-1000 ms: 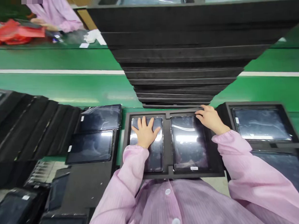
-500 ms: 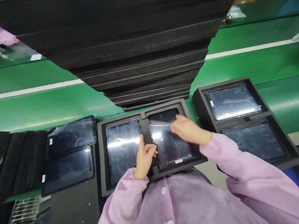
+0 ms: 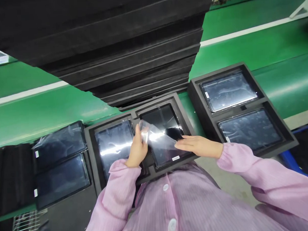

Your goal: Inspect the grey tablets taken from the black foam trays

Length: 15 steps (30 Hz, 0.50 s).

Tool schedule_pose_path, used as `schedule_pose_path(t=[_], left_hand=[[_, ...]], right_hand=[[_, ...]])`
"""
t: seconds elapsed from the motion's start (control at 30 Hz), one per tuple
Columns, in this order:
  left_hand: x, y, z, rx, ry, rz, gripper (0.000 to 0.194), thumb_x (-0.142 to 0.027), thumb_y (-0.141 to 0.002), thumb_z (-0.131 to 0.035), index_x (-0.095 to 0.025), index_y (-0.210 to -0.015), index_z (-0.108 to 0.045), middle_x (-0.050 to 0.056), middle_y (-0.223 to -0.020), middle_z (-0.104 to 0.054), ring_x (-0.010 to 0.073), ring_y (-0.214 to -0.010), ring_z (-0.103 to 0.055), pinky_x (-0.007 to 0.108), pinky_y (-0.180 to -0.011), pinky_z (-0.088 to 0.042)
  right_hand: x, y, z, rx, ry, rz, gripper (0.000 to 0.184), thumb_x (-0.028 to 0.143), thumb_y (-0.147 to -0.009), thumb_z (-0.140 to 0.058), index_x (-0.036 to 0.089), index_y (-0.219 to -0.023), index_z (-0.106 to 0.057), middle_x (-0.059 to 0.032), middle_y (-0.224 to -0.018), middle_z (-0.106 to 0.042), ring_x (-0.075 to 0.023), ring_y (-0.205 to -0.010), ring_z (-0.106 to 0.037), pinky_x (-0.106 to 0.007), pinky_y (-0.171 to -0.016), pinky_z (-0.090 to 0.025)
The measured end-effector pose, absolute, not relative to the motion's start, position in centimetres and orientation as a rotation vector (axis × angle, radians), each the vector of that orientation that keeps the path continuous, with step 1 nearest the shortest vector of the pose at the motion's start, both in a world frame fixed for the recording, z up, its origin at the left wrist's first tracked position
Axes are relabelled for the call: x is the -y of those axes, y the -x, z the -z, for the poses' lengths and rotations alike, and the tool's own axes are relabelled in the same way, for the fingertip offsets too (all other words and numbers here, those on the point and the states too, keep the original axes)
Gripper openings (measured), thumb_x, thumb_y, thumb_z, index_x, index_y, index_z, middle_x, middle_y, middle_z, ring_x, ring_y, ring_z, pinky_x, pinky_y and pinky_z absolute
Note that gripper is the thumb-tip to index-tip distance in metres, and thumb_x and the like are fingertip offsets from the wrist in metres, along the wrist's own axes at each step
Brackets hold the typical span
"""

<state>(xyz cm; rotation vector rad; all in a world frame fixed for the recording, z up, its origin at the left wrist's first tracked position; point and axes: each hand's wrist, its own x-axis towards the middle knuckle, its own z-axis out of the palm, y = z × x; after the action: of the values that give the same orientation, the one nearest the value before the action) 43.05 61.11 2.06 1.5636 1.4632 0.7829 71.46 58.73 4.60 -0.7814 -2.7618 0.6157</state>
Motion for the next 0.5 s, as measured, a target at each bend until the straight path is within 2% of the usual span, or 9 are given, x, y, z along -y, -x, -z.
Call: schedule_pose_path(t=[0.07, 0.13, 0.2, 0.27, 0.33, 0.4, 0.5], left_hand=[[-62.3, -42.6, -1.3, -1.422, -1.844, -0.715, 0.082, -0.005, -0.068, -0.039, -0.014, -0.144, -0.011, 0.01, -0.118, -0.065, 0.0205, -0.122, -0.051, 0.048, -0.106, -0.033], [-63.0, -41.8, -0.9, -1.358, -1.968, -0.666, 0.085, -0.003, -0.066, -0.035, -0.012, -0.145, -0.005, 0.009, -0.117, -0.066, 0.0188, -0.122, -0.051, 0.048, -0.105, -0.034], [-63.3, -41.1, -0.9, -1.323, -1.979, -0.618, 0.084, -0.003, -0.066, -0.033, -0.014, -0.145, -0.009, 0.007, -0.119, -0.065, 0.0172, -0.123, -0.05, 0.046, -0.106, -0.035], [-63.4, -40.7, -1.1, -1.315, -1.923, -0.574, 0.081, -0.004, -0.065, -0.034, -0.017, -0.143, -0.019, 0.004, -0.119, -0.065, 0.0162, -0.124, -0.049, 0.044, -0.107, -0.034], [-63.7, -40.4, -1.3, -1.332, -1.835, -0.563, 0.078, -0.005, -0.064, -0.035, -0.018, -0.141, -0.027, 0.003, -0.116, -0.067, 0.0163, -0.123, -0.05, 0.042, -0.108, -0.034], [-64.2, -40.3, -1.5, -1.333, -1.754, -0.583, 0.077, -0.005, -0.063, -0.036, -0.017, -0.139, -0.032, 0.003, -0.113, -0.069, 0.0173, -0.121, -0.052, 0.043, -0.108, -0.034], [-64.8, -40.2, -1.6, -1.3, -1.723, -0.594, 0.073, -0.003, -0.061, -0.035, -0.017, -0.132, -0.044, 0.004, -0.106, -0.071, 0.0195, -0.118, -0.055, 0.046, -0.106, -0.037]], right_hand=[[-59.6, -70.8, -5.1, 2.788, 0.81, -0.497, 0.053, -0.005, -0.081, -0.043, 0.024, -0.124, -0.054, -0.008, -0.134, -0.052, -0.0184, -0.128, -0.042, -0.044, -0.105, -0.038], [-61.0, -70.0, -5.6, 2.757, 0.855, -0.395, 0.038, -0.001, -0.081, -0.052, 0.025, -0.105, -0.065, -0.006, -0.14, -0.046, -0.0253, -0.134, -0.033, -0.055, -0.107, -0.029], [-62.8, -69.0, -5.7, 2.668, 0.901, -0.415, 0.019, 0.005, -0.078, -0.061, 0.022, -0.077, -0.069, -0.0037, -0.139, -0.047, -0.0293, -0.135, -0.031, -0.058, -0.109, -0.022], [-64.6, -68.0, -5.4, 2.507, 0.998, -0.578, 0.016, 0.012, -0.075, -0.068, 0.02, -0.062, -0.067, -0.0045, -0.132, -0.055, -0.0305, -0.131, -0.037, -0.055, -0.109, -0.026], [-66.2, -67.2, -5.1, 2.191, 1.197, -0.834, 0.014, 0.02, -0.076, -0.069, 0.019, -0.062, -0.067, -0.006, -0.116, -0.065, -0.0276, -0.12, -0.05, -0.048, -0.104, -0.036], [-67.5, -67.0, -5.1, 1.849, 1.377, -1.002, 0.019, 0.029, -0.082, -0.062, 0.019, -0.068, -0.067, -0.0066, -0.101, -0.07, -0.0234, -0.105, -0.06, -0.042, -0.096, -0.044], [-68.2, -67.9, -6.3, 1.573, 1.489, -1.191, 0.05, 0.043, -0.096, -0.028, 0.015, -0.086, -0.066, -0.0106, -0.094, -0.071, -0.0192, -0.086, -0.067, -0.035, -0.08, -0.052]])
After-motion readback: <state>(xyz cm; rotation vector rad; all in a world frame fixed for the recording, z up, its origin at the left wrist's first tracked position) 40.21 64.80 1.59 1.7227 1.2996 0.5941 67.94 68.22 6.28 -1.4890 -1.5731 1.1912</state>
